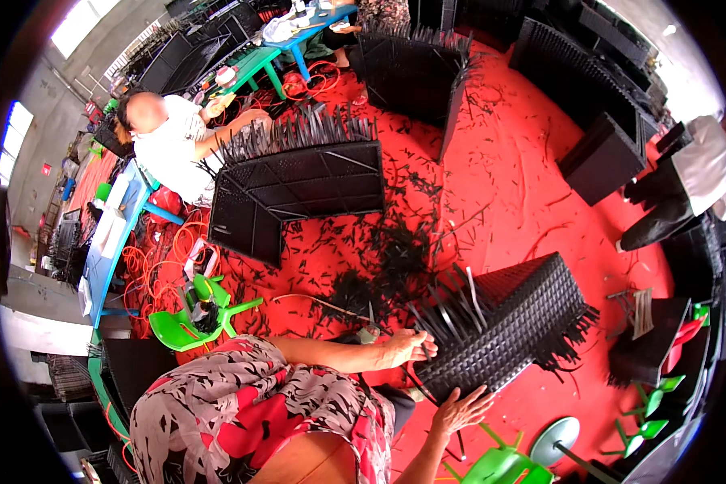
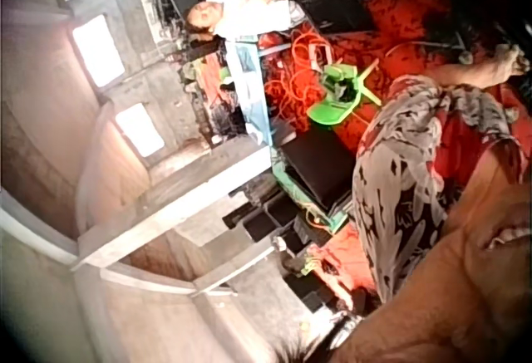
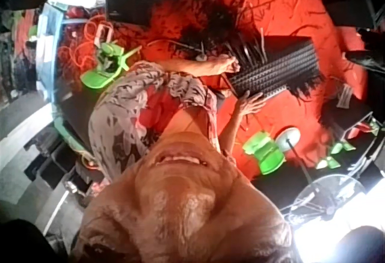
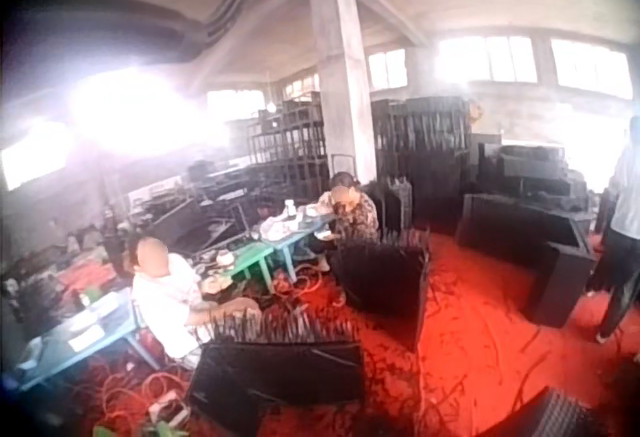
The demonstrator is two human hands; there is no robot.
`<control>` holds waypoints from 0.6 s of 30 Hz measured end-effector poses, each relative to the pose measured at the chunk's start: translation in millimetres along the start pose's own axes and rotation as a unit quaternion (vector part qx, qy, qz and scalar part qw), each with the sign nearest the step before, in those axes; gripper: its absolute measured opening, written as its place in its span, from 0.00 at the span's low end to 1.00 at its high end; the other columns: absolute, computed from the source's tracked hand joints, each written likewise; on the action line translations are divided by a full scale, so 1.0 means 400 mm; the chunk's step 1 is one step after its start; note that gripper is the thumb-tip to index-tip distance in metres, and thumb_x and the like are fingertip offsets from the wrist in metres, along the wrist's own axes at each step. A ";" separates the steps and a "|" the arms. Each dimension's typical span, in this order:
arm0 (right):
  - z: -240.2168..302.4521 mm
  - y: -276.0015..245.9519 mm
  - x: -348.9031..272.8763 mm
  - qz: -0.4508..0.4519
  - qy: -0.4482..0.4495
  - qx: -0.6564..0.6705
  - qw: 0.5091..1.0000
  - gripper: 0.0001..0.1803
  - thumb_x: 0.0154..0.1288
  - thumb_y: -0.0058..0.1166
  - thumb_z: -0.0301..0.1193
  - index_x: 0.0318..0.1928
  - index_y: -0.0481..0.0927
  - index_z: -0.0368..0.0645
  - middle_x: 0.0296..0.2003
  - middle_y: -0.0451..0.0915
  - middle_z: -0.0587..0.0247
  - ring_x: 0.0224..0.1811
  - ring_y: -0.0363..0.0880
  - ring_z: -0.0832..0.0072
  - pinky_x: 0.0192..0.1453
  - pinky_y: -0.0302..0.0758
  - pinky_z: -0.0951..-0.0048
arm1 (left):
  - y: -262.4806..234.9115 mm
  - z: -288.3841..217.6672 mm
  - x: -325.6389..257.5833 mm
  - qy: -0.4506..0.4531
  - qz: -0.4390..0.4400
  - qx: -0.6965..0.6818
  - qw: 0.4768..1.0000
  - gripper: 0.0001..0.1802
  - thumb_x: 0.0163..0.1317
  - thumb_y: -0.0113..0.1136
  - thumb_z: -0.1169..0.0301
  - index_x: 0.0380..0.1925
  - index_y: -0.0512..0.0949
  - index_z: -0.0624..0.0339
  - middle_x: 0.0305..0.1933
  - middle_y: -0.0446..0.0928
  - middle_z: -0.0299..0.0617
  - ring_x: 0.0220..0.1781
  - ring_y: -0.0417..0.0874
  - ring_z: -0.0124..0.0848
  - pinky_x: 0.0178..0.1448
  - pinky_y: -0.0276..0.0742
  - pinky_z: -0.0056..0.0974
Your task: The person is weaving black plastic strips into the frame of a chair by hand, threading the strips through the existing weave and pulling them into place.
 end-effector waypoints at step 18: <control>0.009 0.014 0.006 -0.010 -0.037 0.020 0.999 0.38 0.67 0.34 0.55 0.70 0.49 0.49 0.70 0.42 0.48 0.70 0.45 0.46 0.65 0.52 0.41 | -0.088 -0.007 0.032 0.023 -0.133 0.024 0.991 0.15 0.67 0.49 0.61 0.36 0.71 0.64 0.31 0.79 0.52 0.31 0.82 0.46 0.36 0.81 0.50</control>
Point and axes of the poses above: each hand's wrist, its own x-axis towards the middle knuckle, its own y-axis out of the palm, z = x × y, the point moved 8 cm from there along x, towards the middle knuckle
